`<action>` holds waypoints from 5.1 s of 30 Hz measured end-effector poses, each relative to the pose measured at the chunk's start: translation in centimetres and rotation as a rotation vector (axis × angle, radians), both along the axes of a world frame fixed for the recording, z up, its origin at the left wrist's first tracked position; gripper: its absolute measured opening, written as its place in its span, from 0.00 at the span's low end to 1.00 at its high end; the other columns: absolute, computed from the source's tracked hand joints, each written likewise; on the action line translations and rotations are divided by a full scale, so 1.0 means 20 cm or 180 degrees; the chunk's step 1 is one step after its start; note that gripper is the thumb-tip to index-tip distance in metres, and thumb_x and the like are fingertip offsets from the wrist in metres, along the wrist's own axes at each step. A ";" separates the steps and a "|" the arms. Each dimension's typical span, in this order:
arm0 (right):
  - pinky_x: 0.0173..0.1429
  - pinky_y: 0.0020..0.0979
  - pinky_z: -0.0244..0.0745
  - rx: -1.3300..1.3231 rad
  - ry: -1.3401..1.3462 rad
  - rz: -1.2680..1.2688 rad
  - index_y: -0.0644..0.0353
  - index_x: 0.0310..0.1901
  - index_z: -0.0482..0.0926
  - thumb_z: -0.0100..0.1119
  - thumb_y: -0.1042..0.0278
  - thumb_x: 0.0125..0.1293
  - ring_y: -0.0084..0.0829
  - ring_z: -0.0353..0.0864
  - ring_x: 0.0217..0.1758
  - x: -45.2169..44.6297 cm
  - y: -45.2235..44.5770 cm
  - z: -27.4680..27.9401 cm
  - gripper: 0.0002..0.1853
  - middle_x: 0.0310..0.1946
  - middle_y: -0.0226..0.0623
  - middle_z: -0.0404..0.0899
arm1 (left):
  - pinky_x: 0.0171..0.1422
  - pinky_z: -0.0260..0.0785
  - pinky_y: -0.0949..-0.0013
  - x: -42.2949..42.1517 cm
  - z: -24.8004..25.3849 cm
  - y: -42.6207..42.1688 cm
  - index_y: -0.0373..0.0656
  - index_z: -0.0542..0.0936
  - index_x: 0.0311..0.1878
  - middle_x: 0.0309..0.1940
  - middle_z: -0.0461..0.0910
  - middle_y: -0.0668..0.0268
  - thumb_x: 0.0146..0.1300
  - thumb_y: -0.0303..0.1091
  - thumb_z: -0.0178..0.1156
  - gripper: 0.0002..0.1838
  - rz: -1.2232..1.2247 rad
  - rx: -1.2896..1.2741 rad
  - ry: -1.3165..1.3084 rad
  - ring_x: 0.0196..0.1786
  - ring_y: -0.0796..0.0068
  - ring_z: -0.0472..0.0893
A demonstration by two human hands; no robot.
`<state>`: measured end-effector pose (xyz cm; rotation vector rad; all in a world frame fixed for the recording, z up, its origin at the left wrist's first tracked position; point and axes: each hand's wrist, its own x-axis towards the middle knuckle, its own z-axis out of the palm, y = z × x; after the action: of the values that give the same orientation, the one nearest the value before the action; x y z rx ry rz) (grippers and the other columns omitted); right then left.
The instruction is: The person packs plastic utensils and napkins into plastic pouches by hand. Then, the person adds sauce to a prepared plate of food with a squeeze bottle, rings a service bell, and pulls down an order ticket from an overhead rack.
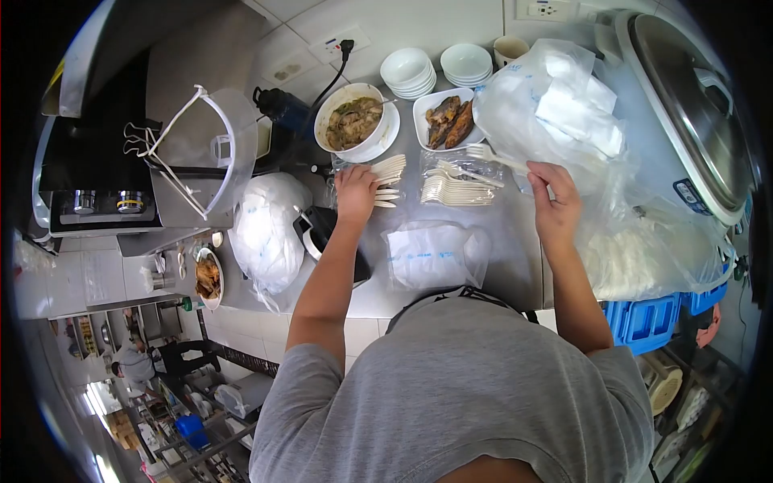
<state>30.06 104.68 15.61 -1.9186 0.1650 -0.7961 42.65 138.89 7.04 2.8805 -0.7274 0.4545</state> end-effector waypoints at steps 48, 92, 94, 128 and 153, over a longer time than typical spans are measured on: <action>0.27 0.24 0.66 0.1967 0.1697 0.0326 0.67 0.28 0.82 0.65 0.75 0.52 0.20 0.73 0.22 -0.52 0.23 -0.43 0.04 0.19 0.31 0.77 | 0.39 0.70 0.51 -0.89 0.09 -0.66 0.35 0.76 0.29 0.25 0.77 0.46 0.60 0.36 0.51 0.13 -0.0359 -0.1018 0.2102 0.31 0.46 0.78; 0.43 0.34 0.73 -0.0469 0.0979 0.0552 0.62 0.39 0.79 0.64 0.70 0.57 0.36 0.79 0.38 -0.70 0.32 -0.39 0.10 0.34 0.41 0.79 | 0.75 0.33 0.42 -0.92 -0.08 -0.13 0.43 0.60 0.69 0.70 0.56 0.57 0.40 0.65 0.68 0.55 -0.0393 -0.0644 0.1730 0.75 0.61 0.51; 0.52 0.39 0.69 -0.1019 0.0574 0.1251 0.59 0.43 0.78 0.65 0.68 0.54 0.42 0.75 0.47 -0.57 0.56 -0.36 0.14 0.41 0.41 0.77 | 0.76 0.32 0.43 -0.90 -0.10 -0.08 0.42 0.60 0.68 0.70 0.56 0.58 0.38 0.65 0.69 0.56 -0.0643 -0.0448 0.1715 0.75 0.62 0.51; 0.61 0.44 0.65 -0.1630 0.1382 0.1335 0.61 0.55 0.70 0.69 0.60 0.51 0.52 0.70 0.56 -0.73 0.49 -0.45 0.30 0.52 0.50 0.73 | 0.64 0.59 0.55 -1.12 -0.18 0.16 0.44 0.77 0.44 0.48 0.75 0.62 0.56 0.29 0.60 0.11 -0.1612 -0.1007 0.1146 0.56 0.59 0.71; 0.31 0.32 0.68 -0.0366 0.2046 0.0122 0.61 0.30 0.78 0.55 0.61 0.65 0.31 0.76 0.23 -0.56 0.29 -0.64 0.12 0.19 0.35 0.77 | 0.50 0.66 0.58 -0.92 -0.26 -0.12 0.39 0.79 0.39 0.34 0.80 0.54 0.68 0.37 0.51 0.12 0.0575 -0.2617 0.1090 0.41 0.54 0.76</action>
<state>18.83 110.46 2.82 -2.2251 0.4779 -0.1399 24.29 136.40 1.90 2.1544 -0.1531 0.1944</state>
